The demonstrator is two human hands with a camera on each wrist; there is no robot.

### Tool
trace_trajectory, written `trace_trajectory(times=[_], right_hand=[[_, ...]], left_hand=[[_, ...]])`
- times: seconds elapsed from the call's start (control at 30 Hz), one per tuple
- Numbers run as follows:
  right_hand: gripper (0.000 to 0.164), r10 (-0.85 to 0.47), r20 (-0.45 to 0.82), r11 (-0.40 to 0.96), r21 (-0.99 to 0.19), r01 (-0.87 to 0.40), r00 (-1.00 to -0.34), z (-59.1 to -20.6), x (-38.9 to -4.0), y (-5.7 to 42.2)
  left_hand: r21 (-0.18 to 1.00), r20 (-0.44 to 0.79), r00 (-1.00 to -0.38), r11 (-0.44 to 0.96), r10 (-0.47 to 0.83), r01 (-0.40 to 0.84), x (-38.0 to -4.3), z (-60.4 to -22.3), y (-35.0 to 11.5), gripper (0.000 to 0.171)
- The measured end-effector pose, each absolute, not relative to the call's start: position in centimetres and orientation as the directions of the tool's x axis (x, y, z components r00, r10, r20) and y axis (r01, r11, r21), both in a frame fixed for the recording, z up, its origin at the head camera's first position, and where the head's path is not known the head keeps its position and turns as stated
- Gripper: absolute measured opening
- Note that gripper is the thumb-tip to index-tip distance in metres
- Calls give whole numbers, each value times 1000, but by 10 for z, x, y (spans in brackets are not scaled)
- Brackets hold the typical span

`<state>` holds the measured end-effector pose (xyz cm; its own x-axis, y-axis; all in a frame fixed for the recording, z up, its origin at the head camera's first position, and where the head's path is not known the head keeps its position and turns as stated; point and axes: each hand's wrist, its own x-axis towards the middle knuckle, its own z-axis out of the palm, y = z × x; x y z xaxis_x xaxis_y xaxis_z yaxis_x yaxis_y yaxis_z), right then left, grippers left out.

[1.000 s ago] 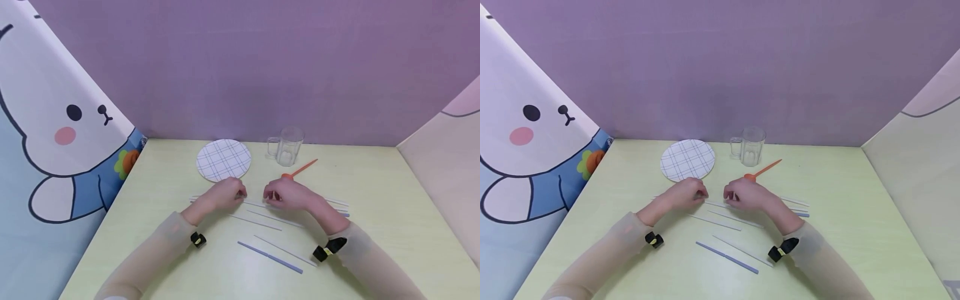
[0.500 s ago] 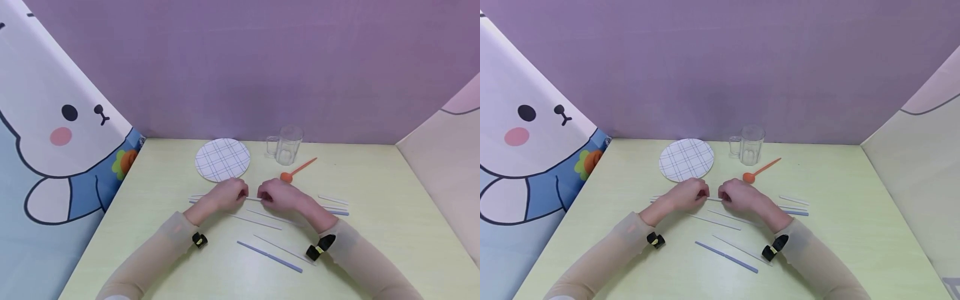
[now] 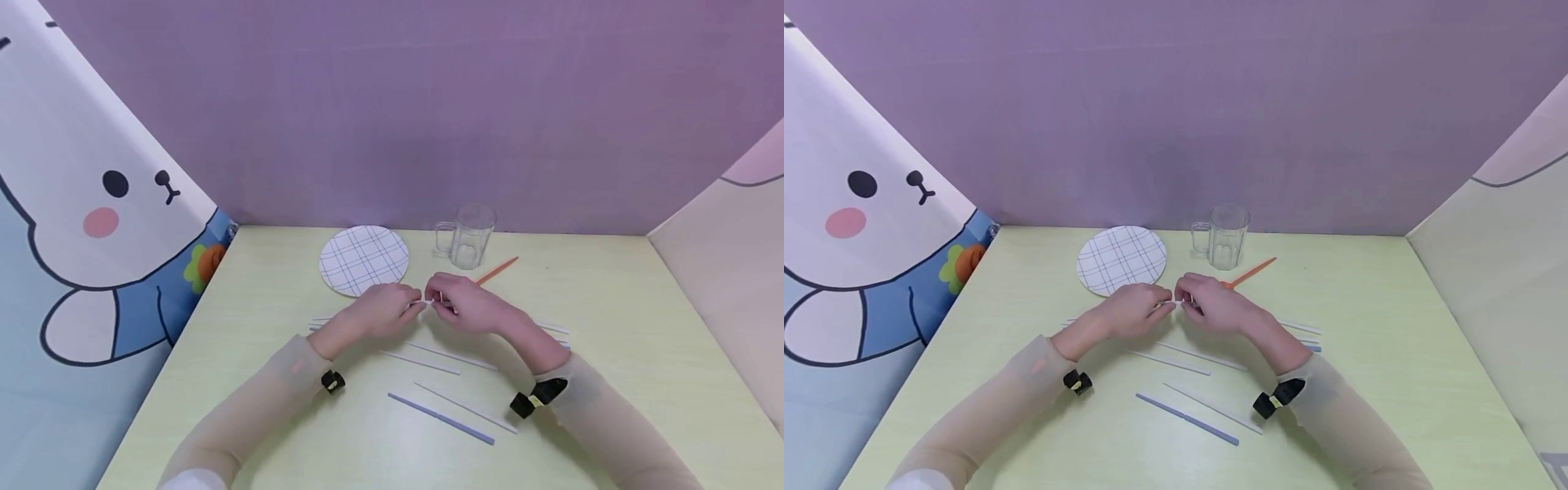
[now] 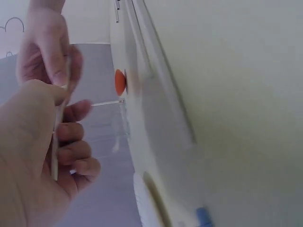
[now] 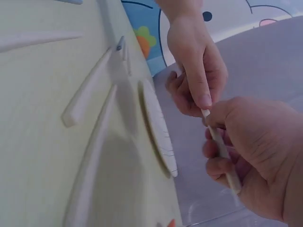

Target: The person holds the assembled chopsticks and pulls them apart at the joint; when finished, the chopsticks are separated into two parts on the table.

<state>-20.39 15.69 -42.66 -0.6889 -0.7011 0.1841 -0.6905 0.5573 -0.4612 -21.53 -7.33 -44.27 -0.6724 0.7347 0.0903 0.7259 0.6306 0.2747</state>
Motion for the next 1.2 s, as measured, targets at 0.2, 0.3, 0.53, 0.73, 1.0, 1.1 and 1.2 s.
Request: trace_trajectory(times=[0.2,0.3,0.53,0.73,1.0,1.1,1.2], right_hand=[[10,-724,134,539,-502,-676,-676,-409,-204,162],[14,-746,106,526,-513,-679,-658,-405,-203,165],[19,-768,103,501,-519,-693,-632,-405,-204,172],[19,-766,137,496,-497,-712,-629,-405,-205,175],[16,-742,167,518,-471,-714,-649,-403,-204,178],[15,-762,167,491,-481,-727,-625,-403,-204,180],[14,-790,169,454,-486,-747,-590,-405,-206,184]], left_hand=[[169,110,-651,631,751,757,-216,-434,-69,38],[132,114,-640,627,759,767,-214,-430,-67,37],[128,111,-624,611,774,781,-212,-426,-65,37],[112,124,-642,632,757,767,-210,-423,-64,38],[107,137,-662,653,737,749,-209,-421,-61,39],[101,146,-644,637,751,765,-209,-421,-62,40],[86,165,-607,602,777,794,-210,-421,-63,40]])
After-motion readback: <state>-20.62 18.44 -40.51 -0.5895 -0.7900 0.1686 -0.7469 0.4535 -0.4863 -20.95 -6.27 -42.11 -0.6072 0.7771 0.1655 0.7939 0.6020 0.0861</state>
